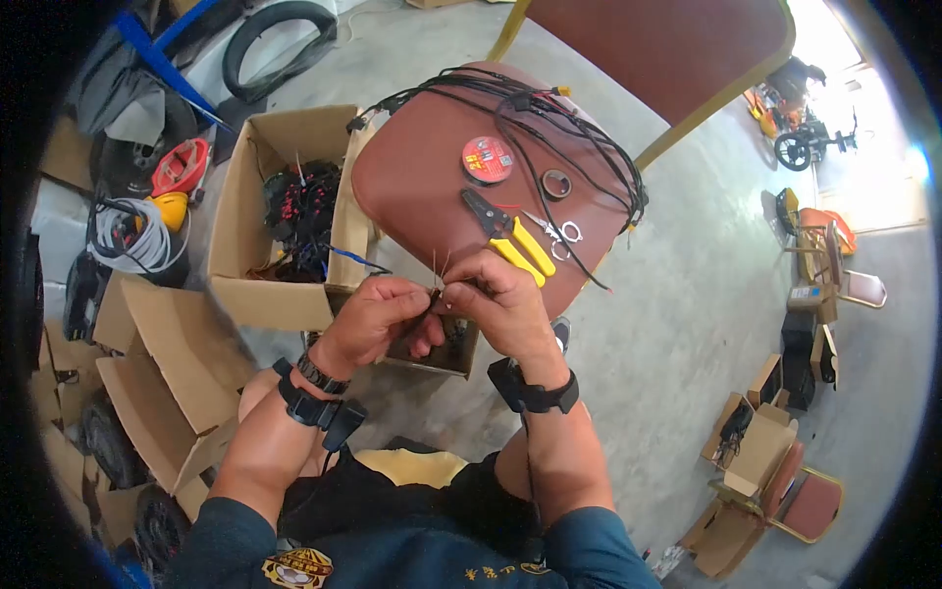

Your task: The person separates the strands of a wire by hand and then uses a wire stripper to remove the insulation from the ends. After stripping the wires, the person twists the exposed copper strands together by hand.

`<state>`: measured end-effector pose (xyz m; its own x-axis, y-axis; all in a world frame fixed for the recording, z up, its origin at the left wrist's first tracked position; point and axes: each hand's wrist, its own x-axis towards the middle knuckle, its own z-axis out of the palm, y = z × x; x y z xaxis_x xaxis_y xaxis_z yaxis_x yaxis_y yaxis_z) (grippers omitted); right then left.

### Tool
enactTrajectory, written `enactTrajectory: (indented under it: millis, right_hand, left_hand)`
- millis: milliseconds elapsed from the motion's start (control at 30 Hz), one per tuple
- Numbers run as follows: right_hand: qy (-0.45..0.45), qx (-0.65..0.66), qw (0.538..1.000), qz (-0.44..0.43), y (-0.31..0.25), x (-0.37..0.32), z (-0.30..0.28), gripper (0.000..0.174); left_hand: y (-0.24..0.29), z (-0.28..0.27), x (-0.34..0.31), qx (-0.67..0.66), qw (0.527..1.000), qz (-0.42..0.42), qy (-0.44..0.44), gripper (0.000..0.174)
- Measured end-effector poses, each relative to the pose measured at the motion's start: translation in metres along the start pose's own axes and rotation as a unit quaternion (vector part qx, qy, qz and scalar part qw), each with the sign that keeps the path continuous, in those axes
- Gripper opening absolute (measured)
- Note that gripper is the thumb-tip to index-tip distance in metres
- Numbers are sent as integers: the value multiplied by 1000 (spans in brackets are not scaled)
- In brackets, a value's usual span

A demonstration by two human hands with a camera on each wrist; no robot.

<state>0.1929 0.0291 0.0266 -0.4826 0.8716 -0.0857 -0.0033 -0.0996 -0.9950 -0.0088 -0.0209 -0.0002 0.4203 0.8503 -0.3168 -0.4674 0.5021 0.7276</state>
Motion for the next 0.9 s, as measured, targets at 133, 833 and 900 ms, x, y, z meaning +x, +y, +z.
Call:
enactTrajectory:
  millis: [133, 833, 900]
  right_hand:
    - [63, -120, 983, -126, 5, 3, -7, 20]
    - [170, -78, 982, 38, 3, 9, -42, 24]
    - [166, 116, 978, 48, -5, 9, -38, 28]
  left_hand:
    - [-2, -1, 1, 89, 992, 74, 56, 21]
    - [6, -9, 10, 236, 914, 207, 256, 18]
    - [5, -8, 11, 223, 918, 206, 254, 19]
